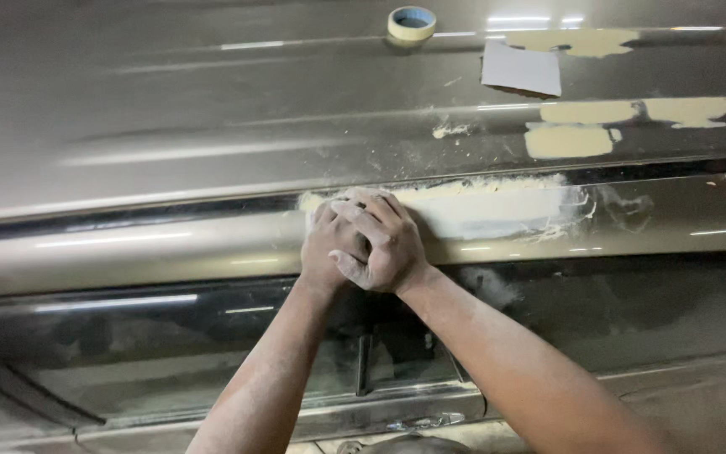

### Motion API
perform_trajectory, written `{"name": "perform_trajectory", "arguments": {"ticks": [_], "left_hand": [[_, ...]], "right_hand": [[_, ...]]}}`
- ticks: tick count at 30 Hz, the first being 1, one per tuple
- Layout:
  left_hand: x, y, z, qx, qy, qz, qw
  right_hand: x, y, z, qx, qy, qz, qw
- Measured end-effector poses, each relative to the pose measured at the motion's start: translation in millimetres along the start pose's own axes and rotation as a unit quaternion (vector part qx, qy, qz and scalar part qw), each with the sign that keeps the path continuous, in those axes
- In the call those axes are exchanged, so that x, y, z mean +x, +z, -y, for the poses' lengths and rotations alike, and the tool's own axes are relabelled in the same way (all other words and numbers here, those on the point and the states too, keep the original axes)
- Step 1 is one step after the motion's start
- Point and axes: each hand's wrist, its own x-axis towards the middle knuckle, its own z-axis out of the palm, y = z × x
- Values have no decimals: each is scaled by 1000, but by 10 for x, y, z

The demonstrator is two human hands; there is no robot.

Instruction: The person sands a beige car's rear roofline and spoiler area using a sanding block. They repeatedly rub the surface to smooth the filler, occasionally pausing to wipe away dust and inspect the sanded area.

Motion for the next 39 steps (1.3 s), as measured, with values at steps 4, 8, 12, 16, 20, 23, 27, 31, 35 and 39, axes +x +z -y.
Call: {"name": "perform_trajectory", "arguments": {"ticks": [4, 8, 12, 16, 20, 23, 27, 31, 35, 39], "left_hand": [[-7, 8, -10, 2, -40, 42, 998], [-18, -74, -169, 13, -57, 53, 997], [-27, -196, -317, 0, 9, -9, 1000], [-40, -181, -331, -34, -64, 7, 997], [-44, -120, -294, -58, -80, -41, 994], [-32, -91, -259, -61, -102, -40, 992], [-23, -2, -196, -49, -119, -68, 989], [91, 120, -28, -66, -143, -79, 984], [312, 135, 81, -56, -193, -45, 979], [312, 91, 32, -57, -182, -41, 981]], "right_hand": [[-18, -8, -59, 28, -3, 13, 1000], [-31, -92, 19, 32, 7, 15, 999], [-83, -228, 182, 105, 70, 15, 992], [-107, -272, 206, 111, 73, -36, 990], [-83, -224, 162, 90, 77, -63, 991], [-40, -184, 137, 108, 78, -86, 987], [42, -114, 30, 132, 112, -109, 979], [191, 35, -186, 116, 129, -114, 978], [368, 89, -303, 112, 164, -108, 974], [394, -13, -187, 101, 146, -117, 977]]}}
